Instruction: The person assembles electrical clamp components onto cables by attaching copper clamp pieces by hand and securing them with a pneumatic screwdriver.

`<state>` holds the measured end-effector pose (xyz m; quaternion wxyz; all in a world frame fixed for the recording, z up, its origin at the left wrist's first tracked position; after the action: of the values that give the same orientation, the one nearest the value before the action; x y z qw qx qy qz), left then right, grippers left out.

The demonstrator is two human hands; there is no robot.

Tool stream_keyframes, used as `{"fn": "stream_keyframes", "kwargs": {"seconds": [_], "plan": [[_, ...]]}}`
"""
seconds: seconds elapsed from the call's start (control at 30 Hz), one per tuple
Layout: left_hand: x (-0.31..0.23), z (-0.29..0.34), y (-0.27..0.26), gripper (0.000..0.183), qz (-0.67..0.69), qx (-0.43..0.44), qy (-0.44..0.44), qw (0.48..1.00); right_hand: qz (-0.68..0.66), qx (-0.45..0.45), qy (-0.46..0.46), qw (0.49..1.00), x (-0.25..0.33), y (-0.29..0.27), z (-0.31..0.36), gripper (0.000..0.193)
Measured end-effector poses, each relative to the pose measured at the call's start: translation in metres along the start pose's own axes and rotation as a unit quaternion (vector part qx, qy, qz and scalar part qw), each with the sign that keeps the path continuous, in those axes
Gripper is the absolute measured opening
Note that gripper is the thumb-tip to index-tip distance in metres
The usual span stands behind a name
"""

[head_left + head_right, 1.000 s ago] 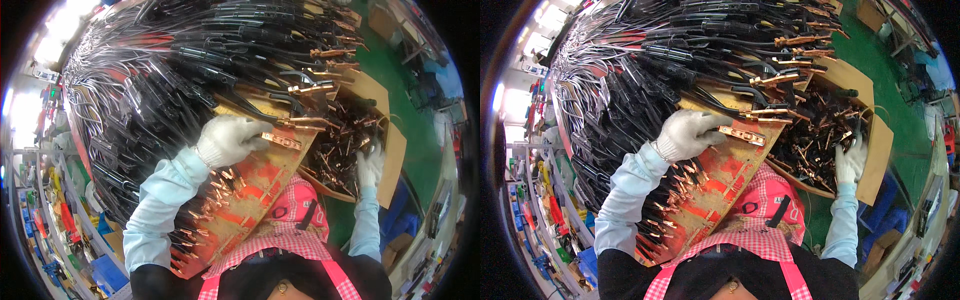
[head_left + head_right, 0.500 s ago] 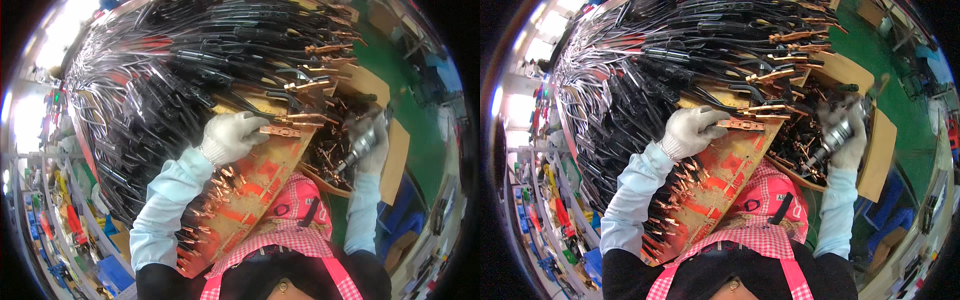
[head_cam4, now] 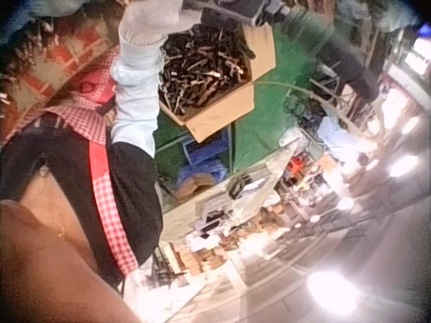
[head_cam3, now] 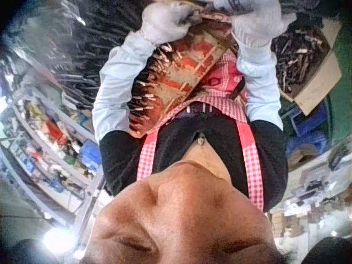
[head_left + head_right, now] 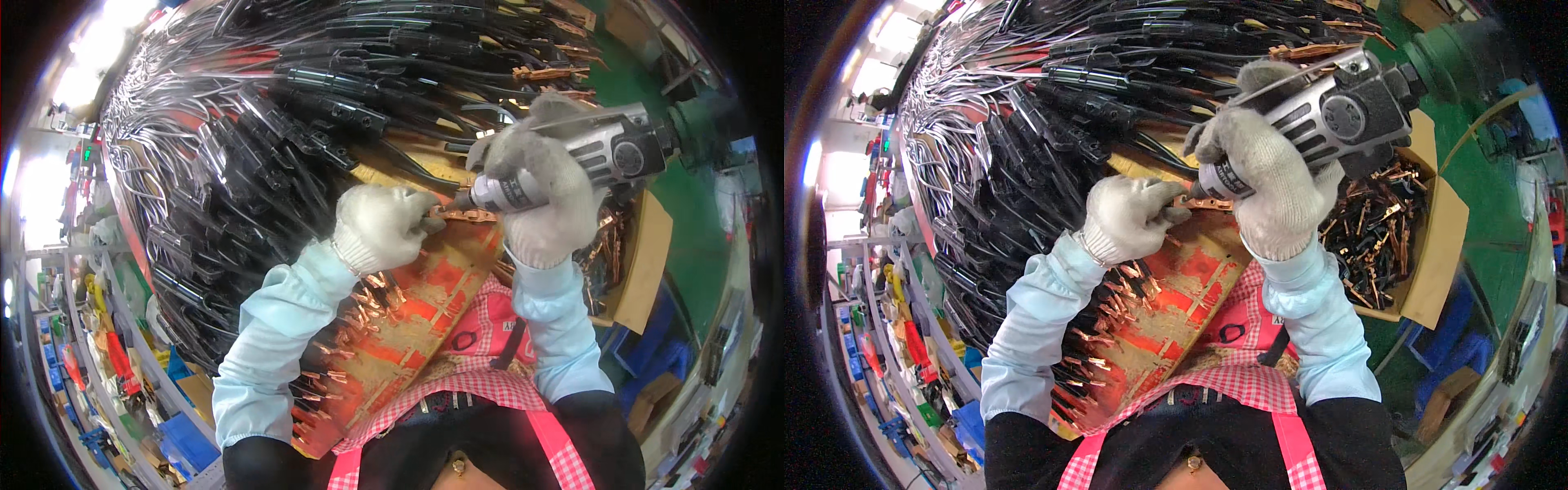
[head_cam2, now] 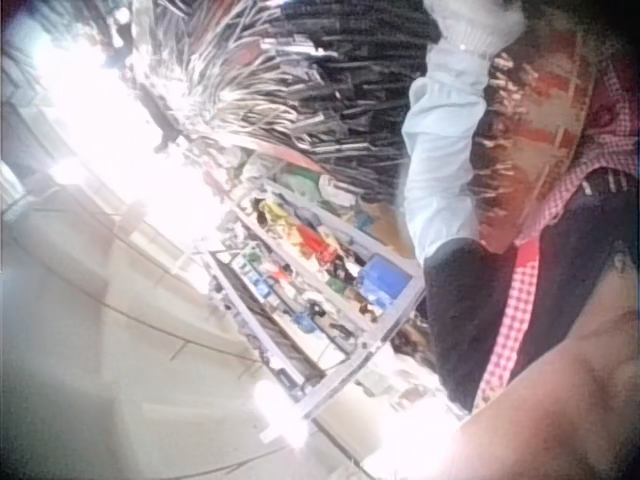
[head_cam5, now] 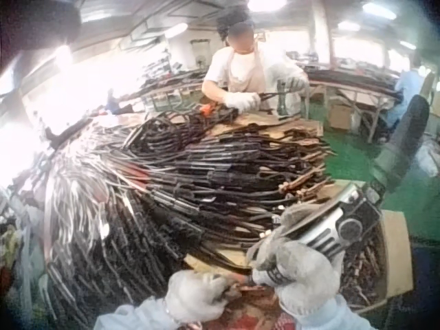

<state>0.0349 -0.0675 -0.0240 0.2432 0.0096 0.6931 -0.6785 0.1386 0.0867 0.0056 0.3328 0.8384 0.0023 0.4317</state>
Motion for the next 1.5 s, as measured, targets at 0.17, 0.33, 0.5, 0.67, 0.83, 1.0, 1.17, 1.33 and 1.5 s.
{"fn": "stream_keyframes", "kwargs": {"seconds": [0.17,0.33,0.5,0.67,0.83,1.0,1.17,1.33,1.5], "plan": [[0.001,0.0,0.002,0.025,-0.01,0.004,-0.001,1.0,0.032,0.037,-0.006,0.999,0.0,0.003,0.01,0.025],[0.0,-0.002,0.001,0.028,0.013,-0.002,0.007,1.0,0.04,-0.079,0.072,0.993,-0.003,0.008,0.018,0.03],[-0.002,-0.001,-0.002,0.021,-0.003,-0.001,-0.009,1.0,0.011,-0.001,0.021,1.0,0.004,0.019,0.014,0.042],[-0.002,0.0,0.001,0.016,0.014,-0.006,-0.008,1.0,0.026,-0.002,0.027,0.999,0.006,0.024,0.016,0.042],[-0.002,0.0,0.002,0.018,0.0,0.002,-0.004,1.0,0.068,0.069,0.026,0.995,0.003,0.018,0.014,0.041],[0.001,0.003,0.004,0.019,0.0,-0.04,0.006,0.999,0.047,0.045,0.033,0.997,0.002,0.021,0.017,0.04],[-0.001,0.0,0.003,0.024,-0.011,-0.024,0.002,1.0,0.04,-0.01,0.018,0.999,-0.004,0.016,0.023,0.036],[-0.006,-0.005,0.001,0.024,0.009,-0.015,0.005,1.0,-0.054,0.068,0.062,0.994,0.01,-0.005,0.001,0.017],[-0.007,-0.002,0.0,0.02,0.015,-0.016,-0.01,1.0,0.057,-0.241,0.215,0.945,0.042,-0.08,0.023,0.02]]}}
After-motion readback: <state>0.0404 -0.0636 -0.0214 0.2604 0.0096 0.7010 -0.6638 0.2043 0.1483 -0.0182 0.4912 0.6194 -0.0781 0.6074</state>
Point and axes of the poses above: each hand's wrist, its own z-axis away from the middle knuckle, its own y-axis out of the palm, x = y × z, the point moved 3 cm from there along -z, towards the middle knuckle, and after that the axes turned 5 degrees about x, right-handed, at the moved point
